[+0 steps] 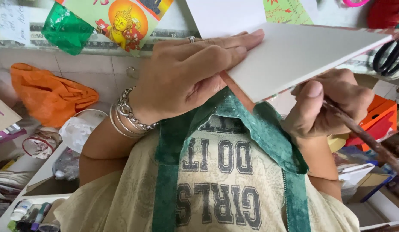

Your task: Assembling a paper craft project by applying adhesive with a brush and positioning small paper components.

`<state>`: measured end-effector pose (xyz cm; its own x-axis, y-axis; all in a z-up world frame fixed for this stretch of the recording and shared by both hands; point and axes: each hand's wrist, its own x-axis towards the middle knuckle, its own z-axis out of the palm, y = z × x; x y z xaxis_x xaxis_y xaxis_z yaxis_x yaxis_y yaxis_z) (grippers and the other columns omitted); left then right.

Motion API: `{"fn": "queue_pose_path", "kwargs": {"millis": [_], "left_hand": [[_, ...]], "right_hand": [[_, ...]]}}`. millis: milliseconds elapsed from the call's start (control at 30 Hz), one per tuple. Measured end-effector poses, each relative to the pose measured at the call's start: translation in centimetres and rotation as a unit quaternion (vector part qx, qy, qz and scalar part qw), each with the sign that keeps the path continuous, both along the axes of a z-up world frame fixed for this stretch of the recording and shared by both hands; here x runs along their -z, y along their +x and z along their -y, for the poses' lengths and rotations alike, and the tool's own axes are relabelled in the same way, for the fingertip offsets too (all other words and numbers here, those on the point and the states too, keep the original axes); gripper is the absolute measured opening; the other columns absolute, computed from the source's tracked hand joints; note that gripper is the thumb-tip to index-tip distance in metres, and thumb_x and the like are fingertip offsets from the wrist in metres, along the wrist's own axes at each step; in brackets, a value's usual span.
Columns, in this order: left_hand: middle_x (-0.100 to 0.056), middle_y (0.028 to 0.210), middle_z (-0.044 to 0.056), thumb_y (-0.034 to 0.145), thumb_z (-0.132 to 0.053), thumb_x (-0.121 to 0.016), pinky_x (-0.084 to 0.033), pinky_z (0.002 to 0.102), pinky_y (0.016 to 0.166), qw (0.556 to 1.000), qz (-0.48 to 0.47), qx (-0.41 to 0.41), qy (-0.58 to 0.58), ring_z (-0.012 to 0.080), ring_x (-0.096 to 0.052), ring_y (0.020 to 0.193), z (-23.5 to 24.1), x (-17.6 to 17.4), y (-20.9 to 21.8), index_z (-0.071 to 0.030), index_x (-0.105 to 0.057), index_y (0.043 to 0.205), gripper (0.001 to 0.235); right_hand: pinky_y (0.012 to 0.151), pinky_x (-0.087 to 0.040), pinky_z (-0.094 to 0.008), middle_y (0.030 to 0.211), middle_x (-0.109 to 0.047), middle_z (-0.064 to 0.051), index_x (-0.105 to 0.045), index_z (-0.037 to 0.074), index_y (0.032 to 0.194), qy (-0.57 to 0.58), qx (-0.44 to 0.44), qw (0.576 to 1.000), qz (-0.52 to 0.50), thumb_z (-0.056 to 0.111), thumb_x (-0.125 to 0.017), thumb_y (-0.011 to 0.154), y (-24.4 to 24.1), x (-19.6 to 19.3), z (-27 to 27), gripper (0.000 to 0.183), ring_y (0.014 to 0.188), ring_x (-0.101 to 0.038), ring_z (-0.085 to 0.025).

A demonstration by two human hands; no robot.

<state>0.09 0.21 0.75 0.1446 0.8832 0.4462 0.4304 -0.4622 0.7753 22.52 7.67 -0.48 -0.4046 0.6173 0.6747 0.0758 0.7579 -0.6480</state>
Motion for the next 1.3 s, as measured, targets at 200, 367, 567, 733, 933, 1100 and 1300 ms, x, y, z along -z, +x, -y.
{"fn": "queue_pose_path", "kwargs": {"millis": [200, 367, 567, 733, 933, 1100, 1300], "left_hand": [[-0.055, 0.127, 0.006, 0.101, -0.004, -0.050, -0.062, 0.030, 0.074, 1.000, -0.016, -0.003, 0.007, 0.0222, -0.062, 0.116, 0.1, 0.4, 0.2, -0.003, -0.053, 0.112, 0.012], [-0.054, 0.127, 0.006, 0.100, -0.001, -0.052, -0.062, 0.032, 0.078, 1.000, -0.016, -0.003, 0.006, 0.0233, -0.063, 0.117, 0.3, 0.4, 0.2, -0.004, -0.051, 0.112, 0.012], [-0.055, 0.126, 0.006, 0.101, -0.003, -0.049, -0.062, 0.031, 0.072, 1.000, -0.021, -0.005, 0.011, 0.0230, -0.063, 0.116, 0.2, 0.4, 0.1, -0.004, -0.052, 0.110, 0.010], [-0.055, 0.127, 0.006, 0.102, -0.006, -0.046, -0.061, 0.032, 0.074, 1.000, -0.026, -0.005, 0.005, 0.0223, -0.062, 0.117, 0.3, 0.3, 0.1, -0.005, -0.051, 0.109, 0.009], [-0.055, 0.128, 0.003, 0.098, -0.004, -0.054, -0.059, 0.025, 0.062, 0.999, -0.039, -0.004, 0.009, 0.0256, -0.064, 0.116, 0.4, 1.6, 0.5, -0.008, -0.049, 0.111, 0.014], [-0.071, 0.102, -0.009, 0.097, -0.015, -0.053, -0.046, 0.018, 0.053, 0.996, 0.001, -0.041, -0.077, 0.0026, -0.058, 0.056, -0.1, 1.1, -0.3, -0.019, -0.046, 0.128, 0.032], [-0.052, 0.065, 0.003, 0.092, -0.012, -0.059, -0.038, 0.025, 0.053, 0.983, 0.065, -0.141, -0.103, 0.0121, -0.053, 0.053, -0.7, -0.9, 0.0, -0.002, -0.047, 0.092, 0.016]], "right_hand": [[0.042, -0.017, -0.037, 0.054, -0.027, -0.005, -0.031, 0.005, 0.086, 0.002, -0.023, 1.000, 0.011, 0.003, -0.047, 0.093, 0.8, 0.9, -0.4, 0.018, 0.045, -0.023, -0.017], [0.040, -0.020, -0.033, 0.052, -0.039, -0.007, -0.041, 0.002, 0.067, 0.002, -0.048, 0.998, 0.027, 0.006, -0.052, 0.088, 2.1, 1.2, -0.6, 0.025, 0.045, -0.033, -0.017], [0.040, -0.024, -0.033, 0.047, -0.037, -0.006, -0.047, 0.007, 0.058, 0.027, -0.122, 0.986, 0.114, 0.011, -0.046, 0.078, 3.9, 1.4, 0.2, 0.021, 0.043, -0.035, -0.021], [0.049, -0.031, -0.038, 0.056, -0.040, -0.008, -0.045, 0.003, 0.054, 0.047, 0.008, 0.996, 0.076, 0.013, -0.055, 0.086, 4.1, 2.1, 0.4, 0.036, 0.057, -0.040, -0.022], [0.036, -0.032, -0.033, 0.053, -0.046, -0.011, -0.048, 0.003, 0.055, -0.003, -0.033, 0.969, 0.243, 0.008, -0.042, 0.084, 4.0, 0.7, -0.2, 0.030, 0.045, -0.048, -0.023], [0.031, -0.045, -0.027, 0.064, -0.052, -0.014, -0.049, -0.002, 0.080, 0.107, 0.041, 0.988, -0.099, -0.011, -0.044, 0.090, 1.2, -2.6, -3.8, 0.015, 0.044, -0.053, -0.021], [0.081, -0.048, -0.037, 0.108, -0.040, -0.014, -0.040, 0.001, 0.114, -0.028, -0.006, 0.999, 0.016, -0.005, -0.056, 0.095, -3.2, -0.8, -7.4, 0.026, 0.097, -0.046, -0.029]]}}
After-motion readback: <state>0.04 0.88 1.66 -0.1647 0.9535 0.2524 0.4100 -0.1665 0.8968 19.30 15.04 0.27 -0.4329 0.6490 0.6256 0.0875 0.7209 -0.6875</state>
